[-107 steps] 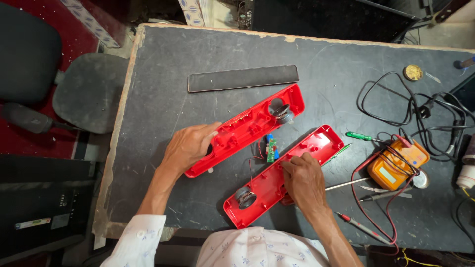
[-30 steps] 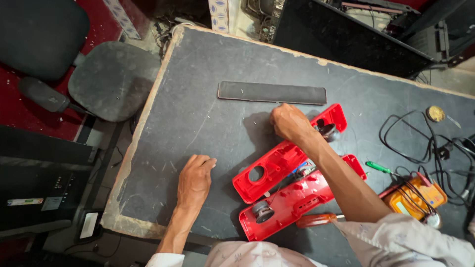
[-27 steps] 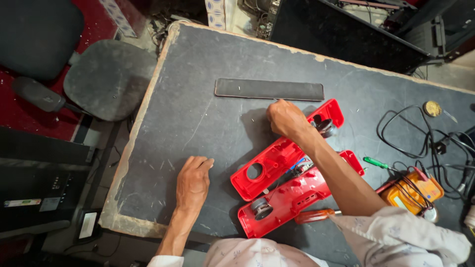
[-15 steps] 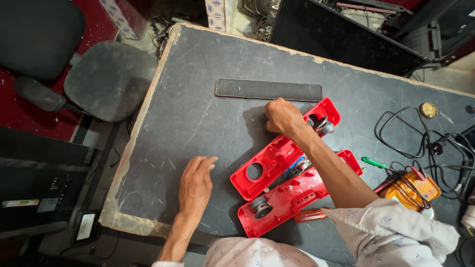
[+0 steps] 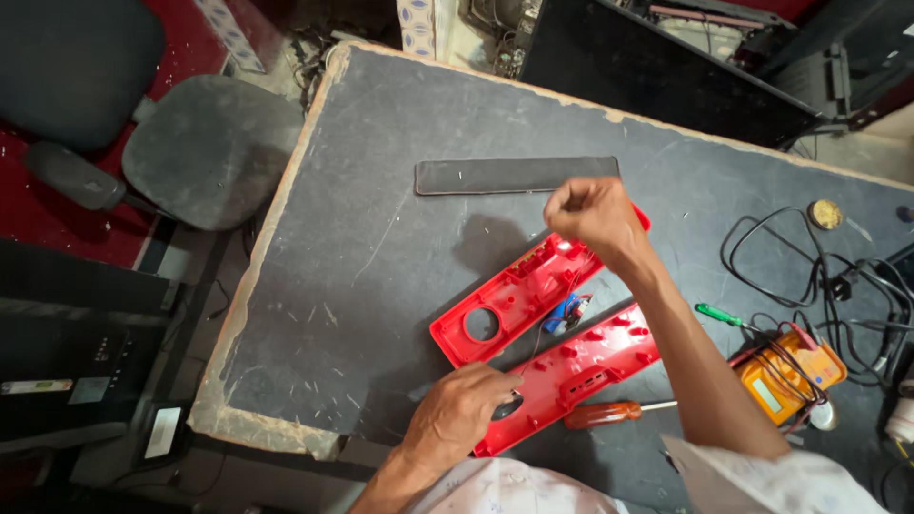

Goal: The person opens a red portable speaker by prying the casing apart, then removes the battery and circuit board. The person handles the internal components and places them on the workbench.

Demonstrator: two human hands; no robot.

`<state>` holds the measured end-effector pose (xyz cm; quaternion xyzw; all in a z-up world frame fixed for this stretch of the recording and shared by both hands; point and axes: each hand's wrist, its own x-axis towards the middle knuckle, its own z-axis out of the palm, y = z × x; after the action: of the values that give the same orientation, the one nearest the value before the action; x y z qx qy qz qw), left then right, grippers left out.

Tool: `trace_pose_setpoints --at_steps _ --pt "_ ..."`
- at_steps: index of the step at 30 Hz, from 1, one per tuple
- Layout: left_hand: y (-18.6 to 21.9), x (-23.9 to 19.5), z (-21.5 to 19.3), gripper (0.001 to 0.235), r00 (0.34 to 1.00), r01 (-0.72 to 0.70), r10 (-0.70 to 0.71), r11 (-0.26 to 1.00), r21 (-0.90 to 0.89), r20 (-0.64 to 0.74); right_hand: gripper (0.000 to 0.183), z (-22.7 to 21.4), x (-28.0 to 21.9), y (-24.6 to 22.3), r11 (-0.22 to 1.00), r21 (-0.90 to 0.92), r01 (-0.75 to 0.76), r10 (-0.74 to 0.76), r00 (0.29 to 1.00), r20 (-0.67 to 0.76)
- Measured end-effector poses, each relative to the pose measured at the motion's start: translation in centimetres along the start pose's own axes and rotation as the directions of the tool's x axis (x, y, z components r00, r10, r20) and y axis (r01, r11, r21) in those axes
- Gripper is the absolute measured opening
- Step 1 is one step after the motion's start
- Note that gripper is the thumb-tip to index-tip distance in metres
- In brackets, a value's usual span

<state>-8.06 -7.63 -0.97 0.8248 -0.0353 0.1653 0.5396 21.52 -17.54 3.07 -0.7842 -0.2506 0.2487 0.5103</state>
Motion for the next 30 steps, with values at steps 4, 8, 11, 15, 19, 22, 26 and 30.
trace_pose_setpoints --at_steps 4,8,11,15,19,22,26,30 --pt "-0.5 -0.3 -0.3 0.033 0.996 0.093 -0.092 0.994 -0.059 0.006 0.014 1.9 -5.8 0.8 0.996 0.061 -0.072 0.055 0.969 0.241" --pt "-1.0 -0.3 -0.5 0.049 0.967 0.256 -0.25 0.945 -0.206 0.052 0.007 4.7 -11.2 1.6 0.997 -0.031 -0.075 0.082 0.94 0.331" --pt "-1.2 -0.7 -0.4 0.058 0.954 0.301 -0.294 0.925 -0.233 0.064 0.007 6.1 -13.5 1.1 0.983 -0.162 -0.086 0.141 0.917 0.372" --pt "-1.0 -1.1 0.1 0.066 0.916 0.393 -0.396 0.859 -0.328 0.058 0.01 7.1 -14.4 -0.7 0.961 -0.272 -0.048 0.151 0.917 0.369" --pt "-0.6 -1.5 0.0 0.069 0.898 0.416 -0.439 0.842 -0.343 0.011 0.012 7.4 -14.5 -2.0 0.941 -0.318 -0.112 0.232 0.898 0.373" --pt "-0.4 -1.4 -0.1 0.069 0.894 0.411 -0.447 0.847 -0.337 -0.034 0.014 7.0 -14.5 -1.8 0.952 -0.297 -0.072 0.18 0.918 0.354" --pt "-0.4 -0.9 -0.6 0.064 0.885 0.4 -0.447 0.872 -0.284 -0.128 0.016 6.4 -13.9 -0.6 0.968 -0.252 -0.019 0.084 0.965 0.25" --pt "-1.8 1.5 -1.5 0.053 0.892 0.329 -0.361 0.931 -0.158 -0.272 0.017 4.6 -11.3 0.3 0.971 -0.234 -0.044 0.068 0.993 0.094"
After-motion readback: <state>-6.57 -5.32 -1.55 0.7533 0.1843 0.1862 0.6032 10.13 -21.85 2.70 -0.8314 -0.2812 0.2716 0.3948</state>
